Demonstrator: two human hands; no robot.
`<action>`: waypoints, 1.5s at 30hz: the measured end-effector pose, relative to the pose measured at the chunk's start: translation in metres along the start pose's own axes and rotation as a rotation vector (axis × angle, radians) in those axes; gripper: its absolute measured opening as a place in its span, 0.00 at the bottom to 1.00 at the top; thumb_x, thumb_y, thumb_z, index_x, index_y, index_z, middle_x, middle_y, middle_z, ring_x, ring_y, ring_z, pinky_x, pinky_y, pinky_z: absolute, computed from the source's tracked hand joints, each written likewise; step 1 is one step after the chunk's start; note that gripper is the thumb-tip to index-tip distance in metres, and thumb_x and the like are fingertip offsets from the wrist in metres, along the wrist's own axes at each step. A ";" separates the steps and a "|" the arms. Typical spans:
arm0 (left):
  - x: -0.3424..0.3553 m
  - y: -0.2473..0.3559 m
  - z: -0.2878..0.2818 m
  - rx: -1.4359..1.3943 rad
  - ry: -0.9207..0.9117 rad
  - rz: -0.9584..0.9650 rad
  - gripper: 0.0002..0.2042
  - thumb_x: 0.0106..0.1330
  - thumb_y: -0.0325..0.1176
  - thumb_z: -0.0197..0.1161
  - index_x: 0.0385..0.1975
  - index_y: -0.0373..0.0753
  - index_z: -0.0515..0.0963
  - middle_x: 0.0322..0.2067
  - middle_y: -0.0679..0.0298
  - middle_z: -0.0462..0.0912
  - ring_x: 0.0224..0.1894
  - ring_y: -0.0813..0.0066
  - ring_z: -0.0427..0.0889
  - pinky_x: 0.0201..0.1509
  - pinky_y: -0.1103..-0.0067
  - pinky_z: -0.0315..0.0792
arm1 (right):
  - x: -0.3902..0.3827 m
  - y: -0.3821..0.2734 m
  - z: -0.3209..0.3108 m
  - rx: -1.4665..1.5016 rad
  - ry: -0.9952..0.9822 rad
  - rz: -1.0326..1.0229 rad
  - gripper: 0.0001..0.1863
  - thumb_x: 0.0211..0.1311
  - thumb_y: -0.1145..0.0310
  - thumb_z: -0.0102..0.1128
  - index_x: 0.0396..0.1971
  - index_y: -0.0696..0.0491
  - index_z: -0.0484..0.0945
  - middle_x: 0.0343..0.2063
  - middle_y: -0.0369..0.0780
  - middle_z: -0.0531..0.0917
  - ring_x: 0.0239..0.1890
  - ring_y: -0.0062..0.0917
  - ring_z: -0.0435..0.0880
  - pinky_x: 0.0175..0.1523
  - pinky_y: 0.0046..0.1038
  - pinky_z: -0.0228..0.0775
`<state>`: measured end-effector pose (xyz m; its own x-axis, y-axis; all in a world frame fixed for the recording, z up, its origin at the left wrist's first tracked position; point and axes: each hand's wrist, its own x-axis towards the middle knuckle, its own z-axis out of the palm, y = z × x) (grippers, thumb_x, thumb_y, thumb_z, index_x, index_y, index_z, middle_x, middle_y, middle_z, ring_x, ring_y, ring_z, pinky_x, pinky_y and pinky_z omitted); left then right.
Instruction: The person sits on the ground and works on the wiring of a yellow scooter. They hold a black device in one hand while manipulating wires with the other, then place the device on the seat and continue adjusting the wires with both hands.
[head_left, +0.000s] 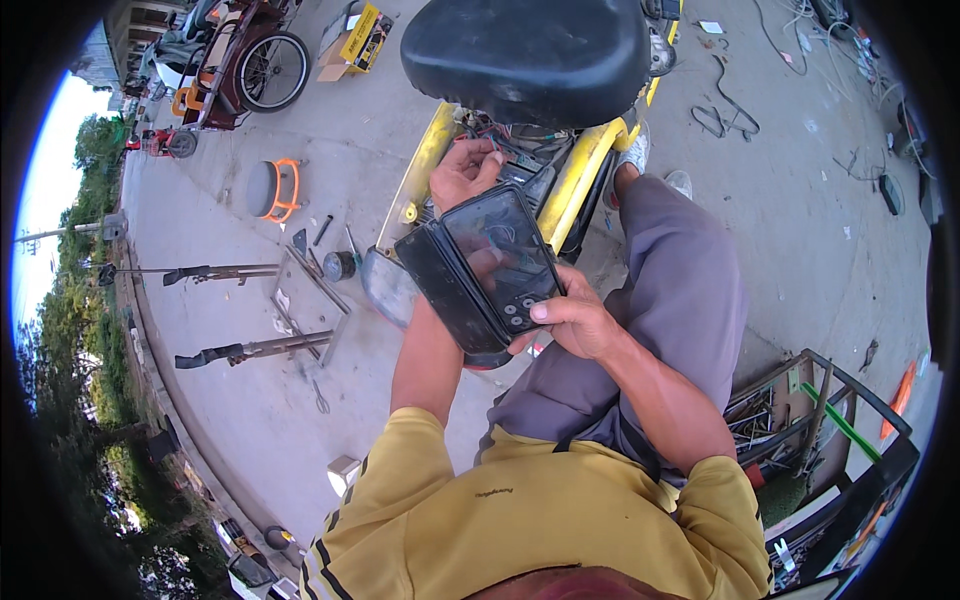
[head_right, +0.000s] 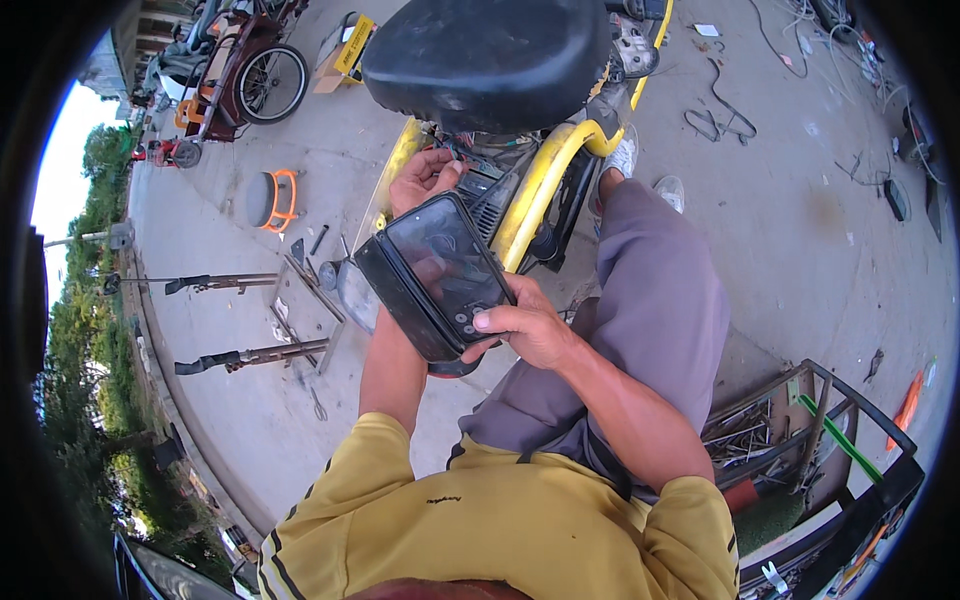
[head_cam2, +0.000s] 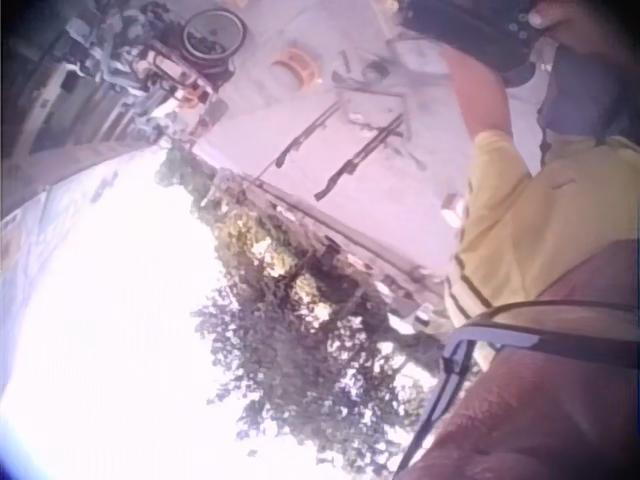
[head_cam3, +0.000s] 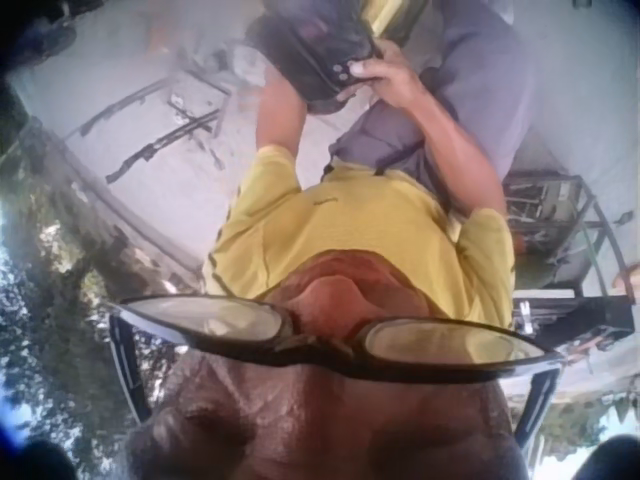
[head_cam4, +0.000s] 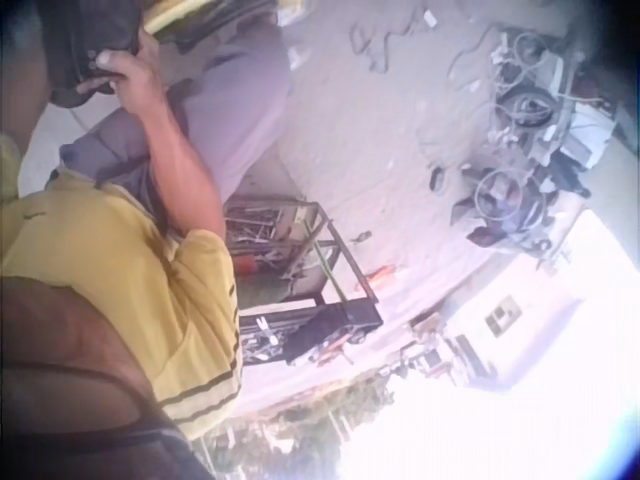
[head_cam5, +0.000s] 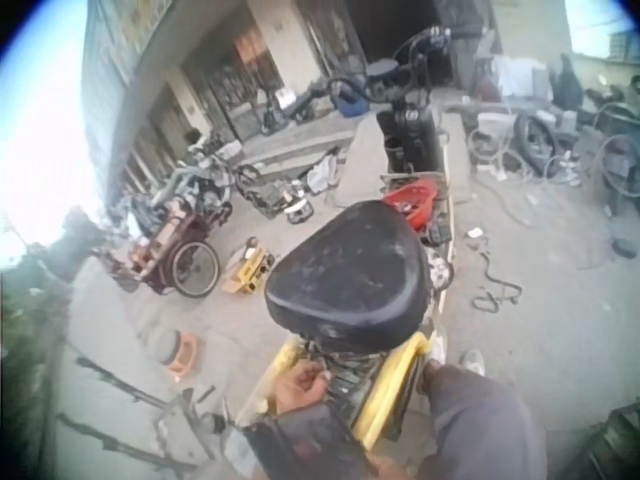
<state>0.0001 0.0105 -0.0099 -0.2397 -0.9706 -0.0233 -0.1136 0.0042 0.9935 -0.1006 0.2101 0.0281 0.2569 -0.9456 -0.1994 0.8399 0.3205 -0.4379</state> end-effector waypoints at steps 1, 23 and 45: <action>-0.004 0.005 0.002 0.008 0.016 -0.019 0.10 0.68 0.23 0.63 0.47 0.25 0.77 0.35 0.55 0.87 0.39 0.74 0.86 0.44 0.83 0.77 | -0.001 0.000 0.001 0.003 0.001 -0.002 0.33 0.53 0.72 0.61 0.62 0.64 0.69 0.44 0.44 0.83 0.41 0.32 0.86 0.38 0.38 0.88; -0.001 0.015 -0.014 0.240 0.100 0.006 0.09 0.68 0.22 0.59 0.44 0.35 0.83 0.22 0.69 0.79 0.20 0.86 0.73 0.24 0.83 0.68 | -0.007 0.004 -0.003 -0.001 -0.029 0.038 0.33 0.51 0.73 0.61 0.60 0.67 0.68 0.44 0.50 0.84 0.39 0.38 0.88 0.38 0.43 0.87; 0.007 0.006 -0.020 0.030 0.006 -0.040 0.07 0.66 0.21 0.63 0.41 0.30 0.82 0.43 0.61 0.83 0.22 0.84 0.75 0.24 0.83 0.70 | -0.007 0.001 0.000 0.009 -0.026 0.055 0.30 0.53 0.71 0.62 0.58 0.64 0.72 0.43 0.45 0.85 0.40 0.33 0.87 0.38 0.37 0.86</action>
<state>0.0168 -0.0008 -0.0020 -0.2284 -0.9716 -0.0617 -0.1513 -0.0272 0.9881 -0.1012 0.2169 0.0293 0.3147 -0.9278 -0.2002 0.8283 0.3715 -0.4194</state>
